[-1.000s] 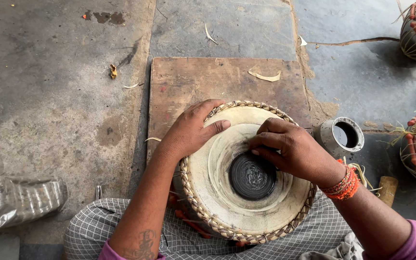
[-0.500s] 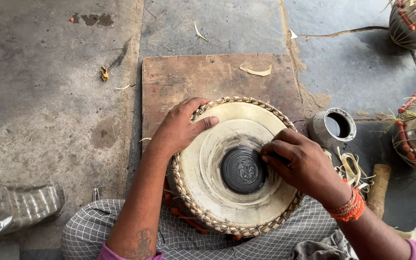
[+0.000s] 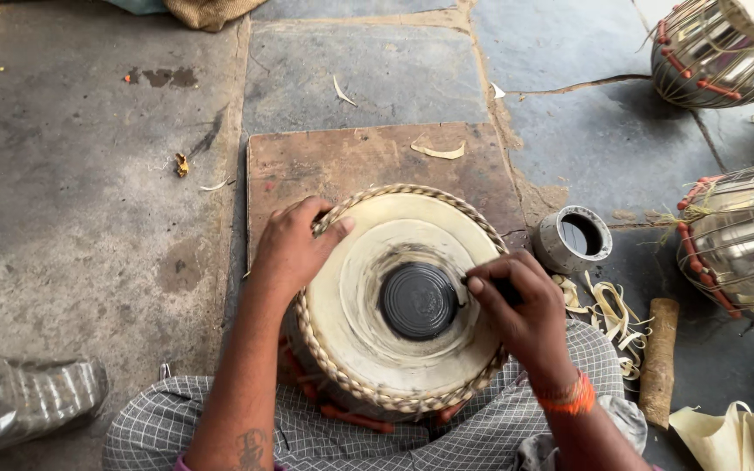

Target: The person sits on the floor with a tabla drum and works a black paste into the center of the drum head, rubbing it in small circles with a small applicator stone. They then wipe the drum head with a cloth and resume rubbing the black spot to shape and smooth it.

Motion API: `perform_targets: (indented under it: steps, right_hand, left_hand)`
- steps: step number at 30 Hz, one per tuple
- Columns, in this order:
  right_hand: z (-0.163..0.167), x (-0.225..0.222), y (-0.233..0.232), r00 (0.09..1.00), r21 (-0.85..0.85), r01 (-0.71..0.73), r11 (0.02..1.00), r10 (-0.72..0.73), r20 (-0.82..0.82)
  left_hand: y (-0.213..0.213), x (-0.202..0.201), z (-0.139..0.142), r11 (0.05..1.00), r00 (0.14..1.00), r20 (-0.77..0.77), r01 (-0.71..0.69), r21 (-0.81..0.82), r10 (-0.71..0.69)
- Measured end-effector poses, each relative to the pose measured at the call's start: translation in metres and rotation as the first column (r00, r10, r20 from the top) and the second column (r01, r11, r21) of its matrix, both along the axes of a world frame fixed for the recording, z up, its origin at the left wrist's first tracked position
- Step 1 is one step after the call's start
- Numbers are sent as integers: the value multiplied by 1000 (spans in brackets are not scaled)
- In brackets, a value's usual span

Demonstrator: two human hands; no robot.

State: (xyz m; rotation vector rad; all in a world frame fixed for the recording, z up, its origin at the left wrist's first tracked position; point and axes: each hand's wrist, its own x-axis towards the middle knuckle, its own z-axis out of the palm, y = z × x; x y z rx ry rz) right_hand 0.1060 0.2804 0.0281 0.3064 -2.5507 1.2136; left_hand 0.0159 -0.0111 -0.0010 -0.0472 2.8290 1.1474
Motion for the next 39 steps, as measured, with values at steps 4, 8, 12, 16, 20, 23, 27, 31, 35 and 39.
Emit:
perform_targets:
  steps: [4, 8, 12, 16, 20, 23, 27, 31, 35, 39]
  right_hand:
    - [5, -48, 17, 970, -74, -226, 971, 231, 76]
    - [9, -60, 15, 945, -78, -272, 959, 281, 168]
    - [14, -63, 13, 934, -83, -290, 953, 301, 191]
    - [20, -66, 11, 929, 50, -323, 945, 307, 206]
    - [28, -73, 3, 902, 186, -417, 889, 381, 201]
    - [35, -81, -6, 858, 282, -514, 810, 492, 150]
    - [39, -89, -14, 810, 313, -586, 748, 551, 201]
    - [39, -88, -8, 786, 351, -612, 709, 596, 166]
    - [37, -81, -1, 794, 358, -596, 719, 595, 126]
    - [37, -67, 4, 846, 370, -528, 765, 513, 147]
  left_hand:
    - [-10, 3, 5, 994, 992, -65, -105, -19, 104]
    - [-9, 2, -3, 998, 956, -288, -39, 58, 54]
    - [0, -7, -8, 995, 897, -441, 54, 85, -11]
    - [10, -15, -7, 967, 951, -304, 127, 221, -55]
    - [13, -17, -7, 951, 952, -229, 247, 186, -203]
    - [13, -16, -8, 953, 964, -116, 257, 160, -240]
    - [12, -15, -8, 959, 969, -70, 243, 145, -235]
    - [9, -14, -7, 954, 963, -114, 258, 151, -242]
    - [9, -14, -4, 962, 976, -19, 218, 167, -218]
    - [10, -14, -1, 971, 982, 43, 176, 163, -186]
